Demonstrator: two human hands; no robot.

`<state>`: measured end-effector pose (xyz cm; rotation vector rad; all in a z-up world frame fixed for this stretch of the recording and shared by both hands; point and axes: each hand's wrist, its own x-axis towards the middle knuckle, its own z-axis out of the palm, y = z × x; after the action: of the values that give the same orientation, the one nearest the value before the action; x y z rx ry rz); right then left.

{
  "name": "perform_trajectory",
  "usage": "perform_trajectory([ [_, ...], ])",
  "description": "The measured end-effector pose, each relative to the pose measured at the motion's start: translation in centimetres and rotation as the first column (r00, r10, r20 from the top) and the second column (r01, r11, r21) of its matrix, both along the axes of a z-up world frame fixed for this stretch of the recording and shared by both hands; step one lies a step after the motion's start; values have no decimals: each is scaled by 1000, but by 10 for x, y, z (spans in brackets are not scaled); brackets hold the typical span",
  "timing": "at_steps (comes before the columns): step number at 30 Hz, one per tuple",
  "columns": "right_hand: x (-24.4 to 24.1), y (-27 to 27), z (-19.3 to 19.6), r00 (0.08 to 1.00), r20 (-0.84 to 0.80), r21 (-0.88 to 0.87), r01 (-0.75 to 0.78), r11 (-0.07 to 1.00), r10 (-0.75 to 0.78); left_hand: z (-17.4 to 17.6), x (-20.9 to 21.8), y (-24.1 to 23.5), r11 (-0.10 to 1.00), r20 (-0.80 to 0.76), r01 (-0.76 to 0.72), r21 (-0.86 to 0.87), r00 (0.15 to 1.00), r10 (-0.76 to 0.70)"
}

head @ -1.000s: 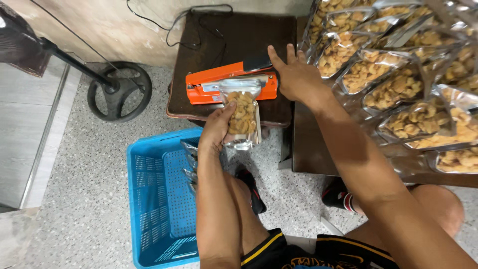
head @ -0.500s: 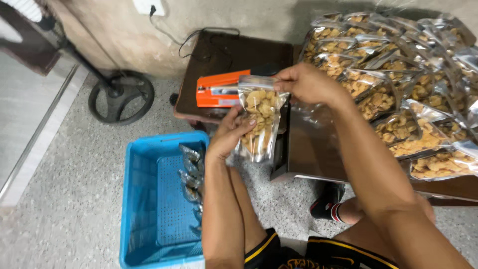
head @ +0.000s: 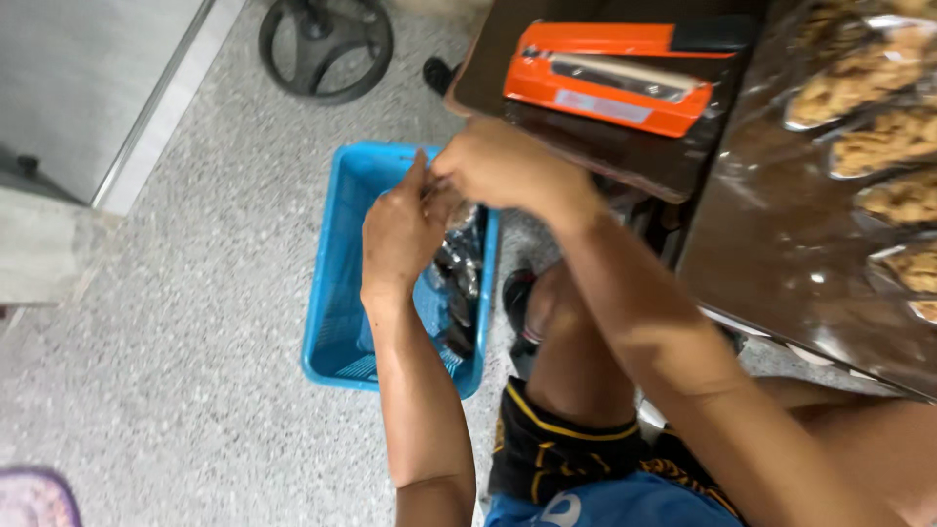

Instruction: The person places clear bags containing snacks into an impulse sealer, presses the lever to seal each bag, and then places the sealed bags into a blue plastic basket.

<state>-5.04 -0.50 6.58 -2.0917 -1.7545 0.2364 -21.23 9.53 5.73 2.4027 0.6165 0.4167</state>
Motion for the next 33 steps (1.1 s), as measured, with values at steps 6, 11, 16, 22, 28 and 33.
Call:
perform_trajectory([
  [6,-71,66,-130,994,21,-183,-102,978,108,-124,-47,35,972,-394,-227,66,889,235],
  [11,-110,70,-222,983,-87,-205,-175,963,161,-234,-80,32,929,-533,-364,73,773,345],
  [16,-130,62,-275,979,-109,-496,-202,845,170,-298,-91,4,886,-617,-462,-44,710,340],
  [22,-145,38,-341,982,-120,-574,-189,796,146,-381,-94,-28,863,-663,-493,-107,682,308],
  [28,-167,38,-371,996,-86,-667,-44,744,-18,-471,-113,-28,929,-334,-106,355,914,232],
  [33,-169,53,-333,997,-73,-640,-28,768,-25,-476,-123,5,994,-383,-75,79,918,99],
])
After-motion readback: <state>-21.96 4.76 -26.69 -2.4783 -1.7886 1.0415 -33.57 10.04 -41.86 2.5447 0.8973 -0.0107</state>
